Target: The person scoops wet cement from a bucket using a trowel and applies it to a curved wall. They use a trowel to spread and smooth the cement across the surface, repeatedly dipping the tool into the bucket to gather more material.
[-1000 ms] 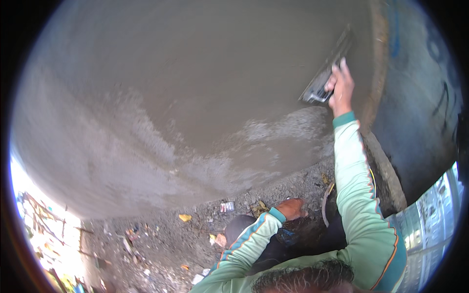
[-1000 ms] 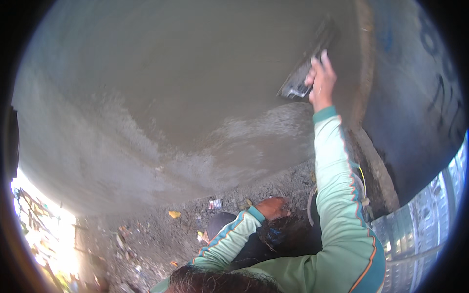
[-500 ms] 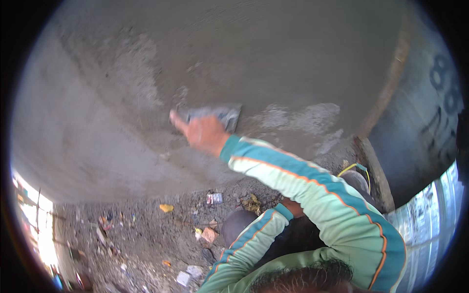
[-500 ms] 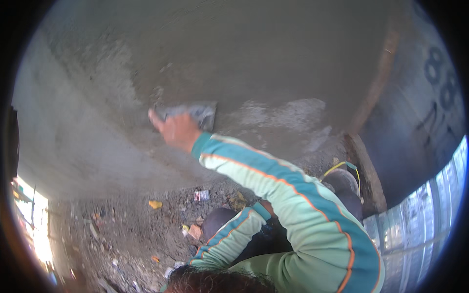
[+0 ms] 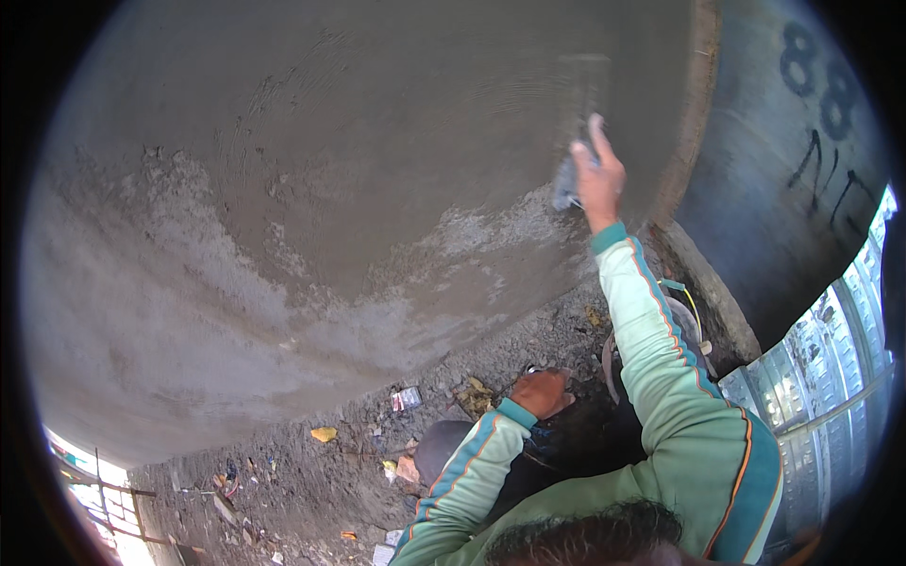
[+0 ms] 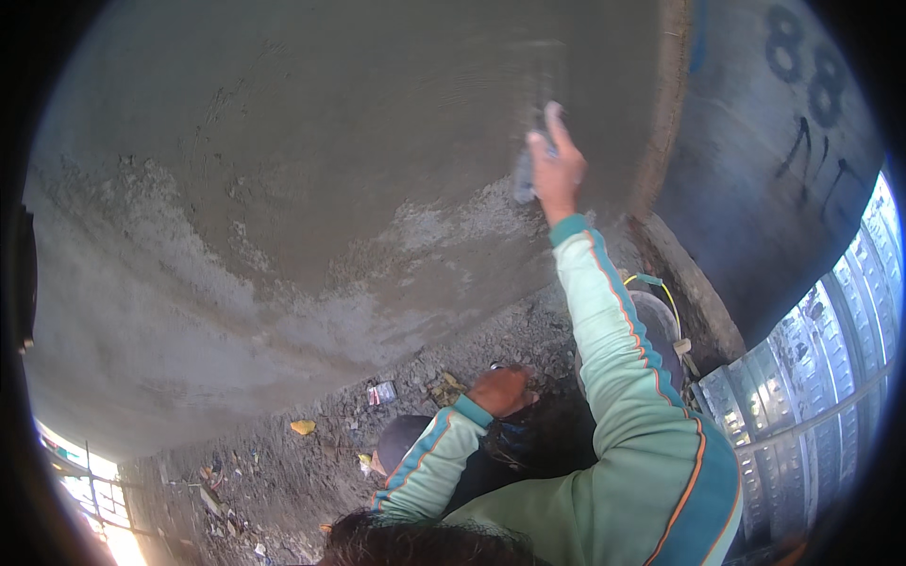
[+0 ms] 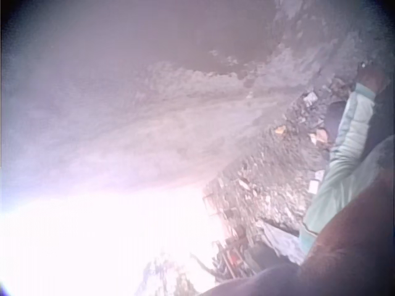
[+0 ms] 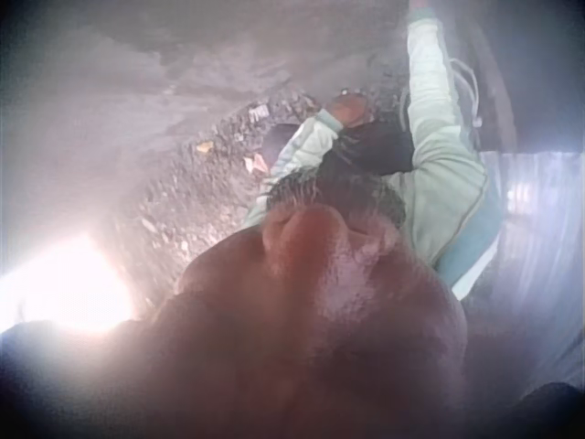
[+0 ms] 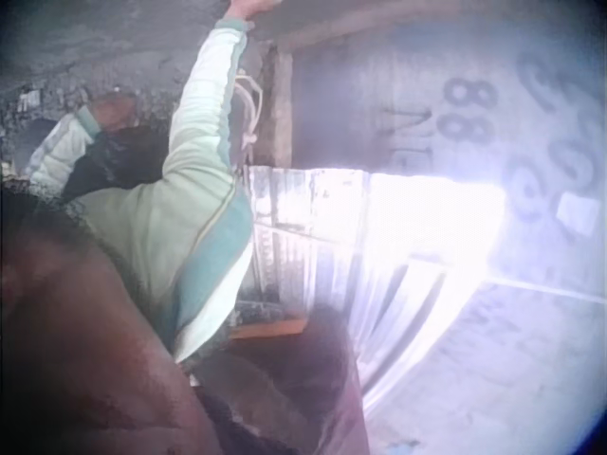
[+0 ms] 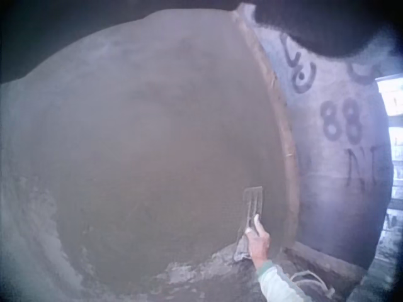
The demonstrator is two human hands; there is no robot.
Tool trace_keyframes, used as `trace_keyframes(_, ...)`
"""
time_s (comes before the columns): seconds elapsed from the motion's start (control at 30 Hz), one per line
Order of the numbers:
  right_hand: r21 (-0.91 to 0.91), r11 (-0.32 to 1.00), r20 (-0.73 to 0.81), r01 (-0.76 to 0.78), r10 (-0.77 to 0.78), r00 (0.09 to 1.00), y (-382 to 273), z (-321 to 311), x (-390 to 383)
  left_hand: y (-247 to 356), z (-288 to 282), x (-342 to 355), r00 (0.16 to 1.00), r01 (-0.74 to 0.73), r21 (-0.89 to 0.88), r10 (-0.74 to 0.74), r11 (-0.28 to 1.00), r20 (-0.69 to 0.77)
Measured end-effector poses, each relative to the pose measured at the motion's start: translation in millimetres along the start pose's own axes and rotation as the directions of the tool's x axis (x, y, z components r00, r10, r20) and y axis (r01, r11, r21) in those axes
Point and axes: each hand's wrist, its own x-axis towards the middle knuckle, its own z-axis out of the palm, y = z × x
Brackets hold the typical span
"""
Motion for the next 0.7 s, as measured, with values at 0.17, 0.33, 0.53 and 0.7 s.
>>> trace_keyframes(0.17,0.64,0.341,-0.002,-0.689,0.897,0.442,203,-73,-59,10,11,17,0.996,-0.084,-0.01,0.085,0.996,0.005)
trace_keyframes(0.33,0.853,0.125,0.277,-0.506,0.714,0.643,104,-26,-23,-16,10,14,0.999,0.035,-0.004,-0.035,0.999,0.026)
trace_keyframes(0.53,0.72,0.565,0.388,-0.404,0.156,0.908,-90,10,61,-10,12,16,0.999,-0.051,-0.021,0.051,0.998,0.015)
trace_keyframes(0.7,0.423,0.904,0.511,-0.056,-0.187,0.839,-238,96,20,-11,18,1,0.971,-0.153,-0.05,0.141,0.987,-0.191)
